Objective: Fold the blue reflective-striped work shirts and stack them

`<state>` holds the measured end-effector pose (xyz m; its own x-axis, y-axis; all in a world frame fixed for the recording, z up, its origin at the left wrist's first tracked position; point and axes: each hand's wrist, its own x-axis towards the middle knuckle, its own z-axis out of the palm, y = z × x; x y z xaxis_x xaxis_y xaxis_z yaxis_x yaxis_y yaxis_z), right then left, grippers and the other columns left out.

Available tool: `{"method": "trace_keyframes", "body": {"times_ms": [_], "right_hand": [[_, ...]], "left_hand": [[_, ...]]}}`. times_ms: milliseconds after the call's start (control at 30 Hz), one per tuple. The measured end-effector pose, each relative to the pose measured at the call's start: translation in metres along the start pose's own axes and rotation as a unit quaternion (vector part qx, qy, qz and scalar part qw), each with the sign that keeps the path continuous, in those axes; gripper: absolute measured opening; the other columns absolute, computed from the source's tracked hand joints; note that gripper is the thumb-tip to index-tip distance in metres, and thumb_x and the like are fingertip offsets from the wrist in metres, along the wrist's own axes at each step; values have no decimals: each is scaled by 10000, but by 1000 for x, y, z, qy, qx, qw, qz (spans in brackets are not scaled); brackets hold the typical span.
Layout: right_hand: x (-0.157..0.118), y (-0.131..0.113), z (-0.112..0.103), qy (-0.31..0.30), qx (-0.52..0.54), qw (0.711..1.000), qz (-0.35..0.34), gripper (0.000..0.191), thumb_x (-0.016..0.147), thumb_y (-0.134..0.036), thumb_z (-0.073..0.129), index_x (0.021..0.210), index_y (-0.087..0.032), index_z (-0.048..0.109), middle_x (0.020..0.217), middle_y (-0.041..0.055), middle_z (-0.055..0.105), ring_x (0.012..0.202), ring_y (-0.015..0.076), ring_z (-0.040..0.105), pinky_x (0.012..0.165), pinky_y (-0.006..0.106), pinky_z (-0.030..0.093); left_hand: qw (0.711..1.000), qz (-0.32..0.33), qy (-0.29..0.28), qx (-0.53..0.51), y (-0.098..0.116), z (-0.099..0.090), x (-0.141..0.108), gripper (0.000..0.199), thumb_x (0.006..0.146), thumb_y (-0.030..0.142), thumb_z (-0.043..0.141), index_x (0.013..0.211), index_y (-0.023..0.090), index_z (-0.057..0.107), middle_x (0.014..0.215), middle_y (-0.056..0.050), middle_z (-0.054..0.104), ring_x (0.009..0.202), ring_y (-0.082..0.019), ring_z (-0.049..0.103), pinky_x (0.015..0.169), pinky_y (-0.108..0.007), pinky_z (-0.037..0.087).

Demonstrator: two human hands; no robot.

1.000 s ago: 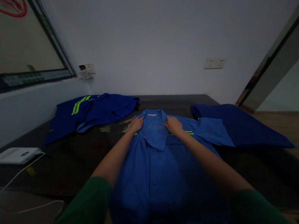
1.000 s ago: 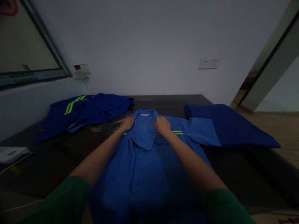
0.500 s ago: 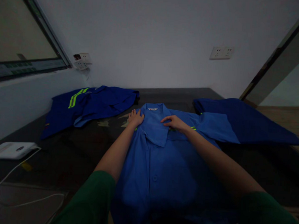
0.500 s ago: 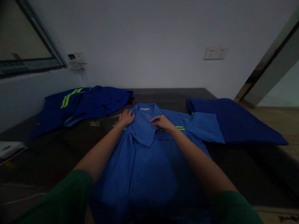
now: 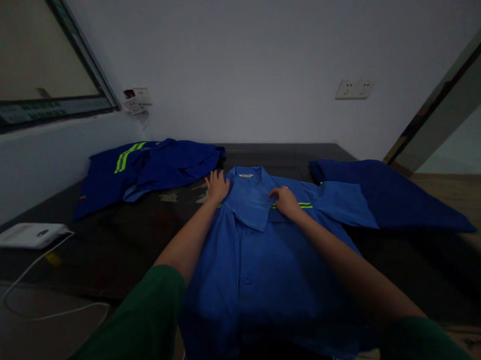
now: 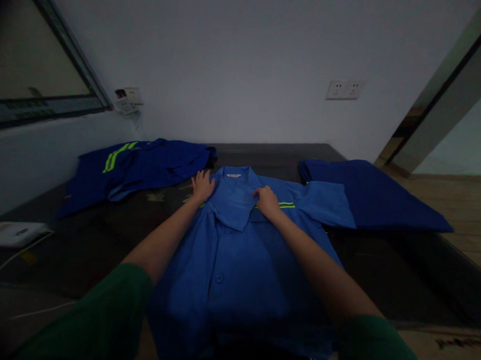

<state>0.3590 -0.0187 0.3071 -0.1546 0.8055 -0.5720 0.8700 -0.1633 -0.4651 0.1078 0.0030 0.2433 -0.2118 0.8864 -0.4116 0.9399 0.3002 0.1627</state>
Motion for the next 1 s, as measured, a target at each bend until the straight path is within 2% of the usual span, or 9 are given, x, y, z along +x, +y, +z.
{"method": "trace_keyframes", "body": {"times_ms": [67, 133, 233, 333, 433, 567, 733, 867, 1000], "right_hand": [[-8, -9, -5, 33, -32, 999, -20, 377, 802, 0, 472, 1051, -170, 698, 1150, 122, 590, 1009, 206, 599, 843, 280, 444], [-17, -26, -7, 33, -30, 995, -86, 333, 838, -59, 477, 1072, -180, 680, 1129, 105, 599, 995, 195, 595, 849, 277, 439], [-33, -58, 1, -32, -1, 975, -218, 359, 832, -94, 526, 1170, -165, 623, 1051, 80, 642, 973, 184, 590, 869, 276, 431], [-47, -85, 18, -97, -6, 956, -277, 524, 764, -10, 546, 1275, -121, 536, 1147, 115, 636, 1041, 197, 581, 895, 281, 424], [-54, -96, 33, -100, -32, 967, -234, 515, 769, 26, 495, 1271, -88, 518, 1209, 163, 617, 1099, 224, 576, 901, 299, 432], [-52, -96, 41, -45, -14, 987, -151, 378, 849, -34, 440, 1186, -126, 587, 1109, 148, 673, 1031, 238, 620, 865, 324, 449], [-42, -85, 42, -18, 34, 994, -105, 205, 846, -127, 535, 997, -141, 674, 997, 95, 713, 936, 191, 644, 814, 260, 449], [-35, -78, 46, -15, 59, 995, -77, 165, 835, -159, 560, 909, -116, 700, 911, 81, 727, 823, 162, 655, 700, 218, 445], [-34, -79, 50, -19, 72, 994, -75, 179, 827, -157, 561, 903, -114, 717, 902, 77, 734, 817, 159, 655, 663, 205, 431]], "left_hand": [[998, 54, 34, -27, 3, -12, -7, 510, 925, 237, 324, 1427, 180, 395, 1528, -105, 336, 1446, -252, 209, 1181, -532, 57], [992, 106, 31, -56, 4, -23, -14, 479, 888, 159, 358, 1347, 178, 494, 1444, -105, 454, 1375, -244, 353, 1181, -498, 142], [989, 125, -19, -72, 1, -32, -26, 452, 846, 117, 401, 1265, 142, 568, 1330, -117, 565, 1255, -229, 497, 1117, -398, 332], [988, 119, -53, -80, -4, -32, -42, 446, 830, 90, 413, 1237, 119, 592, 1291, -126, 601, 1229, -236, 528, 1088, -378, 376], [986, 113, -77, -95, -9, -26, -59, 433, 835, 77, 403, 1211, 112, 615, 1263, -140, 624, 1214, -249, 549, 1084, -396, 384], [977, 128, -98, -142, -15, -21, -72, 468, 836, 65, 383, 1255, 110, 588, 1332, -127, 580, 1275, -231, 501, 1115, -401, 350], [942, 189, -157, -228, -27, -36, -73, 488, 788, 49, 434, 1228, 150, 617, 1295, -71, 620, 1231, -190, 539, 1092, -358, 380], [900, 244, -222, -284, -35, -46, -71, 327, 806, 243, 605, 1117, 177, 683, 1168, -51, 693, 1120, -215, 613, 1023, -358, 435], [869, 292, -239, -321, -38, -42, -69, 379, 745, 444, 695, 1004, 167, 711, 1122, -75, 694, 1099, -237, 612, 1022, -363, 417]]}}
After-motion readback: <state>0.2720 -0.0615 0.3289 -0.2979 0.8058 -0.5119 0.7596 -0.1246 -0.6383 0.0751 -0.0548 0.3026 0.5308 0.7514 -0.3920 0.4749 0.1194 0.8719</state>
